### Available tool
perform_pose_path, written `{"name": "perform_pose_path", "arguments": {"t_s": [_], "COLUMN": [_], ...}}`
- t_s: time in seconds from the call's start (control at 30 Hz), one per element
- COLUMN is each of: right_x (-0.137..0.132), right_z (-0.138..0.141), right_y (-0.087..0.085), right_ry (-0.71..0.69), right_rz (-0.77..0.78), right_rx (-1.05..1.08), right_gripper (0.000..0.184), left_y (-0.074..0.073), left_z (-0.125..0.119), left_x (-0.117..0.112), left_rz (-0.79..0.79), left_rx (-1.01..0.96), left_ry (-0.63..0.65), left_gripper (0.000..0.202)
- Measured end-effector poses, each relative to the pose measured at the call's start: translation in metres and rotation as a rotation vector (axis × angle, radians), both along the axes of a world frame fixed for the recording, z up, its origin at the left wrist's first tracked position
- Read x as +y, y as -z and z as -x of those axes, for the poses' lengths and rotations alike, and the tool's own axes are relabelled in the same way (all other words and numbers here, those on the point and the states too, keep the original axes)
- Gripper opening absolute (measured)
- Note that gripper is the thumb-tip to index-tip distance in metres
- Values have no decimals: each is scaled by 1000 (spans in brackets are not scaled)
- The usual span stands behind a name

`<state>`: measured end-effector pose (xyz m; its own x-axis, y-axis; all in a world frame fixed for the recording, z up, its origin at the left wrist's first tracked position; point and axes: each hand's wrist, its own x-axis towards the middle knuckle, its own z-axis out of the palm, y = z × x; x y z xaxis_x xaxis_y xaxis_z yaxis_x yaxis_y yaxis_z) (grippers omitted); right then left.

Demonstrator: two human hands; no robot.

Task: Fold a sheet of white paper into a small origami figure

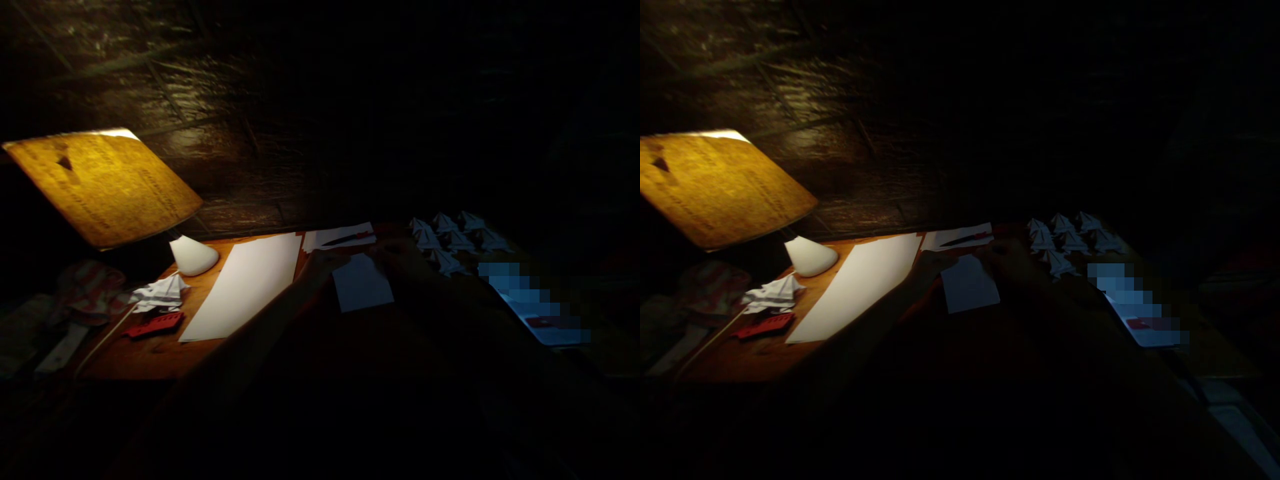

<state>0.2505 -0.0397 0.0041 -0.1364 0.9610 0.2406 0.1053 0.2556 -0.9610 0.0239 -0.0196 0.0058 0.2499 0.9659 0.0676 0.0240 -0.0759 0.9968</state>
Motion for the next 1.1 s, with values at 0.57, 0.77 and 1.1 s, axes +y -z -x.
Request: {"name": "perform_pose_path", "arguments": {"t_s": [0.57, 0.77, 1.1], "right_x": [0, 5, 4], "right_z": [0, -2, 0], "right_y": [0, 3, 3], "right_ry": [80, 116, 141], "right_rz": [-12, -33, -25], "right_rx": [11, 59, 83], "right_gripper": [44, 42, 37], "left_y": [-4, -4, 0], "left_z": [-4, -5, -1], "left_x": [-6, -7, 0], "left_rz": [-143, -168, -204], "left_rx": [46, 39, -22], "left_ry": [-96, -136, -171], "left_gripper": [34, 30, 27]}}
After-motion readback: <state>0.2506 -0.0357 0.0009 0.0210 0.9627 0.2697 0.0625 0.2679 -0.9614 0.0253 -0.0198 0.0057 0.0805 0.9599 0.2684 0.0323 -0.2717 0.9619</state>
